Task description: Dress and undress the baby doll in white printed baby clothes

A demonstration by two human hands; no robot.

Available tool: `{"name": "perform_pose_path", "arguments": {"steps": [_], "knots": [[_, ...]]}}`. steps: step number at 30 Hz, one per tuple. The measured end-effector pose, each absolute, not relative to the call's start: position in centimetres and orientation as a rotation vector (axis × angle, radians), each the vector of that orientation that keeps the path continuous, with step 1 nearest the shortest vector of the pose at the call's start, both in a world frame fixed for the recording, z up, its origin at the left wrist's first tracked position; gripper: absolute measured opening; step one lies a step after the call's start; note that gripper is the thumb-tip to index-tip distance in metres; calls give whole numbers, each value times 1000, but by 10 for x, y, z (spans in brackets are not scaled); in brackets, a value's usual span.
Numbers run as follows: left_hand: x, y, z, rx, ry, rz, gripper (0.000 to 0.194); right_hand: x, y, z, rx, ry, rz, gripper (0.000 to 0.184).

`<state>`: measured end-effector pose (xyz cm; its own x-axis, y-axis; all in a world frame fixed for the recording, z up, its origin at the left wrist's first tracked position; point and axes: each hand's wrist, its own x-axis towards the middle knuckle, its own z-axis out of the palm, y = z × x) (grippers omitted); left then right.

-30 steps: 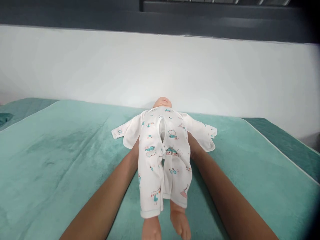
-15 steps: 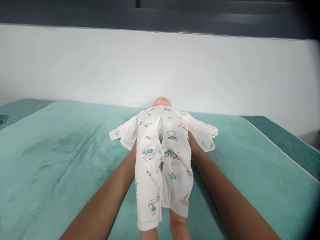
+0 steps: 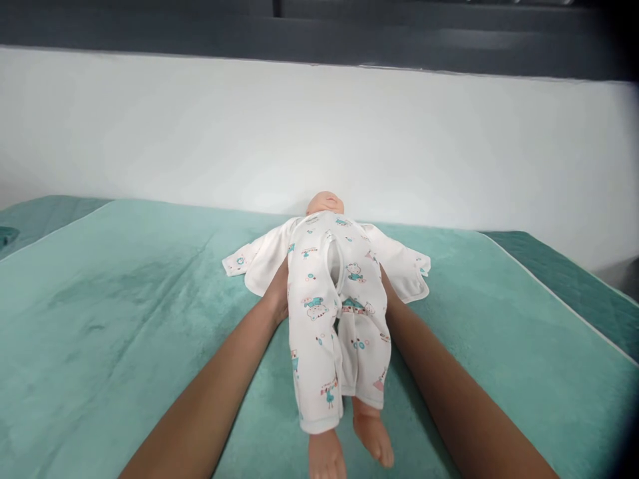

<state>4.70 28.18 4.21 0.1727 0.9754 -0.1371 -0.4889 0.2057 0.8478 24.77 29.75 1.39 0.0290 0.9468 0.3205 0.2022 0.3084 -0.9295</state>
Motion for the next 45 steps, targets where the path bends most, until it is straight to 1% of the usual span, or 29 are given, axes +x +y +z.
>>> {"name": "perform_pose_path", "arguments": {"steps": [5, 8, 11, 14, 19, 21, 23, 26, 28, 31, 33, 34, 35, 37, 40, 42, 45], "knots": [[47, 279, 43, 827, 924, 1239, 32, 251, 296, 21, -1164, -1357, 878, 31], [47, 280, 43, 800, 947, 1221, 30, 249, 295, 25, -1162, -1241, 1008, 33], [47, 284, 41, 709, 931, 1174, 26, 245, 296, 29, -1081, -1136, 1148, 37], [47, 287, 39, 683, 908, 1168, 30, 245, 298, 27, -966, -1116, 1214, 40], [43, 267, 37, 953, 1067, 1304, 40, 248, 282, 16, -1041, -1131, 907, 45], [36, 242, 35, 1084, 1209, 1390, 36, 247, 258, 15, -1054, -1149, 833, 43], [25, 207, 31, 1215, 1333, 1432, 28, 246, 220, 15, -1084, -1209, 743, 40], [9, 146, 21, 1437, 1353, 1307, 21, 245, 152, 14, -1183, -1347, 614, 31], [4, 111, 16, 1612, 1295, 1185, 24, 247, 111, 8, -1253, -1460, 594, 27], [9, 82, 12, 1840, 1315, 1100, 31, 248, 77, -4, -1333, -1623, 537, 32], [17, 79, 12, 1922, 1388, 1086, 24, 245, 73, -8, -1370, -1713, 463, 32], [20, 80, 13, 1932, 1417, 1086, 18, 242, 75, -8, -1388, -1742, 435, 28], [24, 81, 16, 1920, 1428, 1091, 13, 240, 78, -6, -1402, -1754, 423, 22], [29, 82, 22, 1840, 1397, 1144, 11, 238, 82, 2, -1395, -1719, 468, 14], [31, 73, 34, 1723, 1318, 1335, 10, 242, 77, 17, -1269, -1594, 628, 12], [29, 63, 38, 1690, 1278, 1466, 9, 249, 66, 23, -1188, -1554, 659, 11], [24, 50, 37, 1667, 1217, 1472, 10, 262, 50, 24, -1170, -1630, 635, 12]]}}
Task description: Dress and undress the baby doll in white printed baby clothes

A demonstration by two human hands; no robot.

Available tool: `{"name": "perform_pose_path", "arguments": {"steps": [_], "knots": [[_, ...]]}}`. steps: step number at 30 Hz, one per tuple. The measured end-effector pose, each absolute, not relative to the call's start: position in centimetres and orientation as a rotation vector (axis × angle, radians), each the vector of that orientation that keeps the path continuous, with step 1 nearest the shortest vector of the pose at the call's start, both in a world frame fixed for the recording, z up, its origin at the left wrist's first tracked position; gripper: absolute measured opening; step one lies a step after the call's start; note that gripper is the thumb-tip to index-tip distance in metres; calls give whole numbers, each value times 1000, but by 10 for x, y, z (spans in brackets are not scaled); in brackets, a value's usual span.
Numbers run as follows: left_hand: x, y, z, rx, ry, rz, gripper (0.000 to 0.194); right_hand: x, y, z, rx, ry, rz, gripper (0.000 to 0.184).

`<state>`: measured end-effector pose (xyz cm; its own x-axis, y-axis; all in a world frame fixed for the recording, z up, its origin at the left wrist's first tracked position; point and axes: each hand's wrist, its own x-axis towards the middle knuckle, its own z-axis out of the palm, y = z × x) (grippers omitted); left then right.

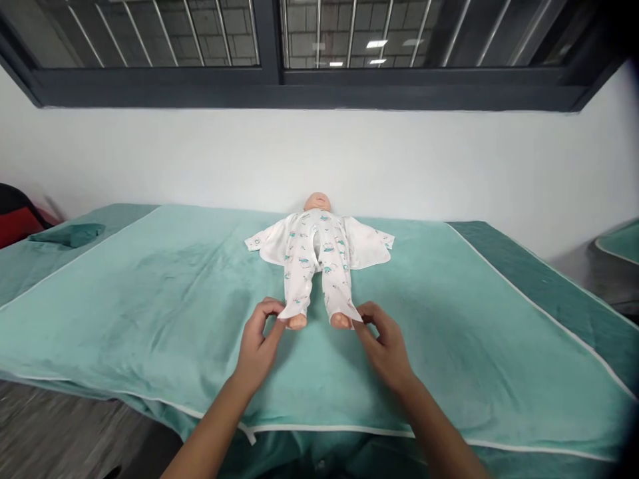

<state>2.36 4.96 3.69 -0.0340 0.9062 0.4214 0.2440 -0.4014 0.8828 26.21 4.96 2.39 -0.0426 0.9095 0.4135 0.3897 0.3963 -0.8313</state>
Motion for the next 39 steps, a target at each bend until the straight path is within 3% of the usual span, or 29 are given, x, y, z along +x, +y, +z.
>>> {"name": "perform_pose_path", "arguments": {"steps": [5, 11, 16, 21, 26, 32, 39], "knots": [[7, 48, 31, 1619, 1143, 1107, 20, 283, 46, 29, -1122, -1887, 800, 16], [-11, 96, 38, 1525, 1261, 1199, 28, 302, 94, 49, -940, -1755, 986, 31], [-5, 158, 26, 2255, 1636, 996, 26, 289, 166, 30, -1314, -1935, 312, 16], [10, 204, 22, 2668, 1610, 800, 33, 267, 204, 13, -1420, -2222, -94, 23], [18, 225, 26, 2699, 1417, 818, 36, 257, 224, 11, -1264, -2108, 200, 32], [17, 223, 24, 2664, 1431, 737, 26, 263, 214, 16, -910, -1909, 583, 38], [13, 222, 21, 2792, 1472, 772, 13, 264, 197, 19, -966, -1937, 522, 38]]}}
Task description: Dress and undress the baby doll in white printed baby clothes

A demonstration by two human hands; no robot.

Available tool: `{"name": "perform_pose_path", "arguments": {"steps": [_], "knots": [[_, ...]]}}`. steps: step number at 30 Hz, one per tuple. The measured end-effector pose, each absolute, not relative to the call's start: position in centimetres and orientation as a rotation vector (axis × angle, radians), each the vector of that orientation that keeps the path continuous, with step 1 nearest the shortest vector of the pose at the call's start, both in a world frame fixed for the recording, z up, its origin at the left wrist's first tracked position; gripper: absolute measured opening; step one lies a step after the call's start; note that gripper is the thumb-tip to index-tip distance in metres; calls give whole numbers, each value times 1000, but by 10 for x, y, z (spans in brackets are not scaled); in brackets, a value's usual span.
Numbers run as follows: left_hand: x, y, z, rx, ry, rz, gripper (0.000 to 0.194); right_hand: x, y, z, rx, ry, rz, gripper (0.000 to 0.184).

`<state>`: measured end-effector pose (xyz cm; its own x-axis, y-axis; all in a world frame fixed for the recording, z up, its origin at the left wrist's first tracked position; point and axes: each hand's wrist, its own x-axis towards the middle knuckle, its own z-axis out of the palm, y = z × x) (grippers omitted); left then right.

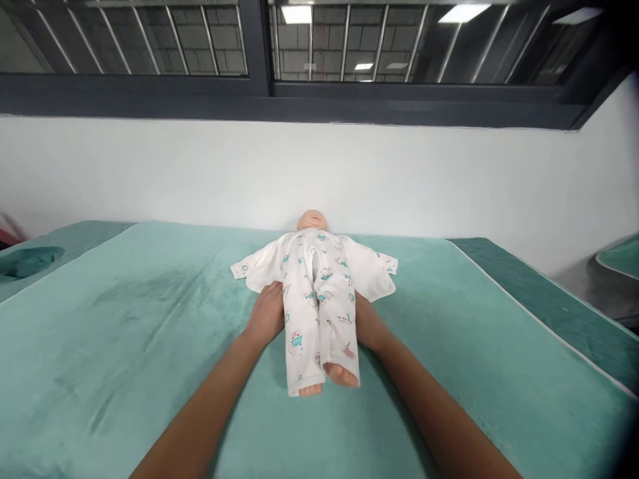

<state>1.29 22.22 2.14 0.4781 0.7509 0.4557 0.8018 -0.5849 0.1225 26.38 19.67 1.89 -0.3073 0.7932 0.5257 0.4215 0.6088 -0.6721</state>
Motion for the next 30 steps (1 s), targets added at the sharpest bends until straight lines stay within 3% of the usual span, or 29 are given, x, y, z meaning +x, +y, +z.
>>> {"name": "perform_pose_path", "arguments": {"steps": [5, 10, 15, 20, 22, 24, 27, 30], "knots": [[6, 203, 24, -2529, -1379, -846, 21, 265, 193, 18, -1044, -2052, 373, 33], [-7, 179, 22, -2684, -1413, -941, 23, 272, 164, 19, -1024, -2123, 432, 24], [-22, 176, 18, -2676, -1687, -1303, 24, 305, 166, 7, -1290, -1850, 355, 21], [-30, 191, 8, -2224, -2123, -1477, 25, 351, 206, 1, -1965, -1472, -105, 51], [-31, 196, 5, -2153, -2167, -1483, 24, 358, 219, 4, -2143, -1484, -4, 53], [-32, 199, 3, -2131, -2162, -1493, 23, 358, 228, 10, -2178, -1500, 205, 44], [-33, 200, 1, -2126, -2159, -1511, 21, 346, 237, 26, -2073, -1481, 407, 28], [-33, 200, 1, -2100, -2180, -1534, 20, 318, 232, 52, -1817, -1453, 415, 29]]}}
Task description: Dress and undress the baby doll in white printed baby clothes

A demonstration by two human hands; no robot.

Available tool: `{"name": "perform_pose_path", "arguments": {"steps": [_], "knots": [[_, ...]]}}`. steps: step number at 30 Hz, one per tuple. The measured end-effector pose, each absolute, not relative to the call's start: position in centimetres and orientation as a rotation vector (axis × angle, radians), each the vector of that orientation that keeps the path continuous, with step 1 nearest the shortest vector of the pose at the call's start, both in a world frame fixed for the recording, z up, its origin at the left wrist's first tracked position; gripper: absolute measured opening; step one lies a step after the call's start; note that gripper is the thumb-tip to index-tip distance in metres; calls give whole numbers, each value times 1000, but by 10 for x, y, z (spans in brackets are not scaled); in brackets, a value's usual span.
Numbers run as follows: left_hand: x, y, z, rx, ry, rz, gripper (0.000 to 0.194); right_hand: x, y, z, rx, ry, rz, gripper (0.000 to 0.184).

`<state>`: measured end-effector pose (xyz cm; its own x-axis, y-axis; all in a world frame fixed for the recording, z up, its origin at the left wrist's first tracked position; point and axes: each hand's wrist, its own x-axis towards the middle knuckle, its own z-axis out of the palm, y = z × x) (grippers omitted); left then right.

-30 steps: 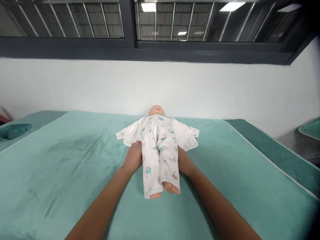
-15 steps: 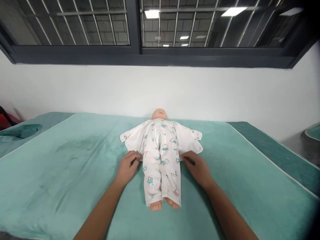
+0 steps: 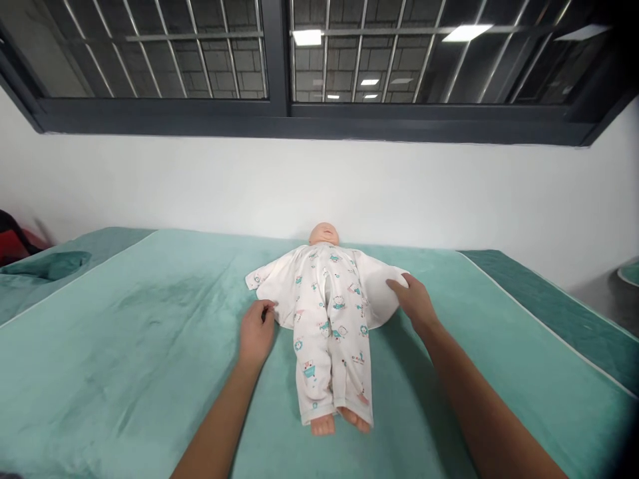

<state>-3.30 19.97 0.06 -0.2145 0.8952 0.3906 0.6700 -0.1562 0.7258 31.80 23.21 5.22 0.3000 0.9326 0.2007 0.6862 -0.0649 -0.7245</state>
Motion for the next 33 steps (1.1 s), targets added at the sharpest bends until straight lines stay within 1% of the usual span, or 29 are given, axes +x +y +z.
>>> {"name": "perform_pose_path", "arguments": {"steps": [2, 4, 5, 7, 9, 11, 12, 14, 16, 17, 20, 23, 26, 28, 31, 33], "knots": [[-33, 200, 0, 1770, 1862, 1316, 20, 293, 218, 74, -1519, -1480, 444, 29], [-33, 200, 0, 1768, 1855, 1323, 20, 270, 198, 95, -1250, -1702, 522, 19], [-33, 199, 0, 1772, 1848, 1324, 19, 261, 188, 104, -1160, -1859, 564, 14], [-33, 199, 0, 1780, 1838, 1324, 19, 251, 171, 117, -1079, -2118, 648, 12], [-33, 199, 0, 1786, 1834, 1329, 19, 251, 164, 124, -1069, -2220, 782, 14], [-33, 200, -1, 1796, 1836, 1339, 18, 257, 166, 125, -1090, -2143, 894, 18], [-34, 200, -2, 1804, 1839, 1344, 18, 261, 170, 123, -1128, -2064, 881, 21], [-34, 201, -3, 1834, 1849, 1352, 18, 266, 180, 113, -1267, -1901, 707, 28], [-34, 202, -3, 1875, 1893, 1365, 17, 265, 186, 94, -1409, -1796, 519, 34], [-34, 202, -3, 1892, 1938, 1380, 17, 262, 186, 82, -1451, -1777, 479, 37], [-34, 206, -1, 1926, 2154, 1398, 20, 253, 176, 46, -1450, -1765, 574, 38], [-32, 214, 3, 1894, 2419, 1255, 31, 253, 164, 27, -1422, -1724, 694, 42], [-30, 225, 9, 1803, 2594, 1050, 43, 261, 171, 35, -1452, -1604, 713, 48], [-30, 232, 11, 1765, 2610, 964, 45, 262, 190, 51, -1441, -1547, 687, 49], [-31, 240, 12, 1745, 2486, 915, 38, 250, 234, 75, -1422, -1525, 580, 43], [-31, 244, 15, 1650, 2309, 995, 34, 235, 265, 84, -1456, -1482, 493, 34]]}}
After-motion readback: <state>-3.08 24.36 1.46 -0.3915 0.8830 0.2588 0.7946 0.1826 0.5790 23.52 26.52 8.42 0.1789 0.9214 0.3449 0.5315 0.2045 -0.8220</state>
